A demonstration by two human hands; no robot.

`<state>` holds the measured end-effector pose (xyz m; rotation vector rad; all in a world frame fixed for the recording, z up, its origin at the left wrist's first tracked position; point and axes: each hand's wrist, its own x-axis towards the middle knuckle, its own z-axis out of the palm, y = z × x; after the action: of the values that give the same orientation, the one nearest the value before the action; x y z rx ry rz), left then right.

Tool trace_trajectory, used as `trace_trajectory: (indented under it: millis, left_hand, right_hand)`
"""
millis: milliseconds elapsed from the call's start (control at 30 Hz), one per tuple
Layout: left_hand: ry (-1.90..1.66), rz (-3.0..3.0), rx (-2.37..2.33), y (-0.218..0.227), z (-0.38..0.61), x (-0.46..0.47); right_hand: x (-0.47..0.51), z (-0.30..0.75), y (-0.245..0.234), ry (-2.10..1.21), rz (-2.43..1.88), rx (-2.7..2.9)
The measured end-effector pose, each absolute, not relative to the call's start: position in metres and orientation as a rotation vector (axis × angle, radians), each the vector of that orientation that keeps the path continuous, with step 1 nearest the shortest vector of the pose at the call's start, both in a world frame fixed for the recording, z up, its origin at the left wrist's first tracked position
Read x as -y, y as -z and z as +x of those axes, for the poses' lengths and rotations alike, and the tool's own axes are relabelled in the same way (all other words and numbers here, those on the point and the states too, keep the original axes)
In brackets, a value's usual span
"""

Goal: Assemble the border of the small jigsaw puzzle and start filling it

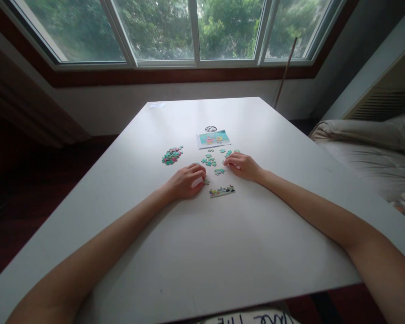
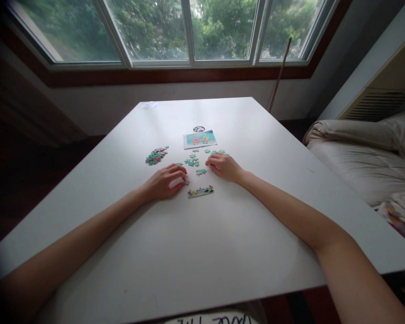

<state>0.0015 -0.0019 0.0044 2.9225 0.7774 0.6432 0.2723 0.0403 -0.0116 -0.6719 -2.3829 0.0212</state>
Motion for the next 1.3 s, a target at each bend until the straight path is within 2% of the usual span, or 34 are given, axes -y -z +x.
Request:
trace_trajectory:
  millis: [367, 867, 1300]
  left_hand:
    - [-0.689, 2.840, -0.929, 0.000, 0.002, -0.002]
    - [-0.756, 2.745, -0.790, 0.004, 0.002, -0.003]
    - [-0.836, 2.695, -0.815, 0.011, 0.002, -0.008]
  right_hand:
    - [-0.038, 0.272, 0.010, 0.040, -0.600, 2.373]
    - [-0.028, 0.265, 0.006, 0.034, -0.501, 2.506]
    - [-0.023, 0.260, 0.006, -0.160, -0.484, 2.499]
